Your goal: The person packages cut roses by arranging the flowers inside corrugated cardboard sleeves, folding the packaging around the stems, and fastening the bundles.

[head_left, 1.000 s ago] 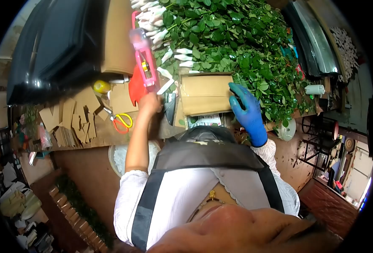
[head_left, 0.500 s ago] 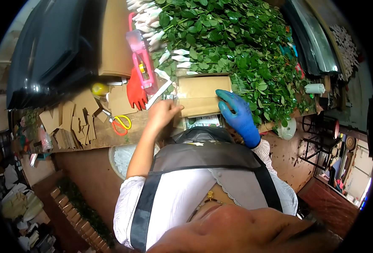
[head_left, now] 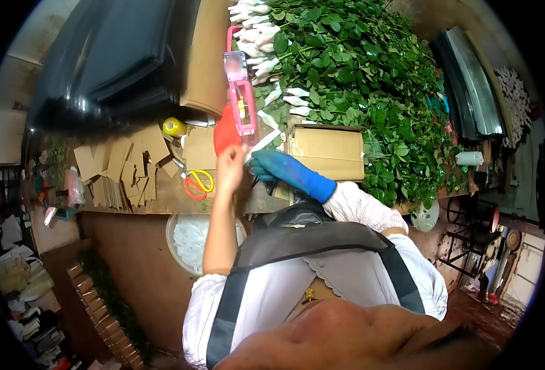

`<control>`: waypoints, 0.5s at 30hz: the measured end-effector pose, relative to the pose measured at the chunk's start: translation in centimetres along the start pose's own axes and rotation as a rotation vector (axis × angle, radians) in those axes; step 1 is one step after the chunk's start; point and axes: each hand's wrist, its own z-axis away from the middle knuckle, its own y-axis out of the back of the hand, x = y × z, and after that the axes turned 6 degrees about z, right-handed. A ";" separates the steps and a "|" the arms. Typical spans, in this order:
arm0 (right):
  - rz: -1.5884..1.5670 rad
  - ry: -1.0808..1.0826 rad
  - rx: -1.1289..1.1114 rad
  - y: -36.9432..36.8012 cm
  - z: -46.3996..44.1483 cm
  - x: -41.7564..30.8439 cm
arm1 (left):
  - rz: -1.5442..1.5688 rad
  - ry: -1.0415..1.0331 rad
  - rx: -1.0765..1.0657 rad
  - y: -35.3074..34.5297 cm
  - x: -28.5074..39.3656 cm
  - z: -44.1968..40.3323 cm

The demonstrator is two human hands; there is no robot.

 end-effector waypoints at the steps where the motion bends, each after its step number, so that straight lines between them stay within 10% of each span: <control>1: -0.247 -0.068 -0.026 -0.2 -1.3 1.1 | 0.016 -0.014 -0.026 -0.3 -0.2 2.0; 5: 0.476 0.270 0.153 -1.0 -3.0 4.7 | 0.189 0.301 -0.107 0.8 -0.8 4.3; 8: 0.444 0.239 0.195 -1.2 -1.4 3.9 | -0.015 0.341 -0.387 2.2 -1.9 2.2; 13: 0.370 0.387 0.221 -1.0 -0.4 2.3 | 0.084 0.377 -0.184 2.4 -0.5 1.6; 15: 0.860 0.505 0.098 -0.1 -0.8 4.9 | 0.037 0.372 -0.127 3.3 -3.0 -0.8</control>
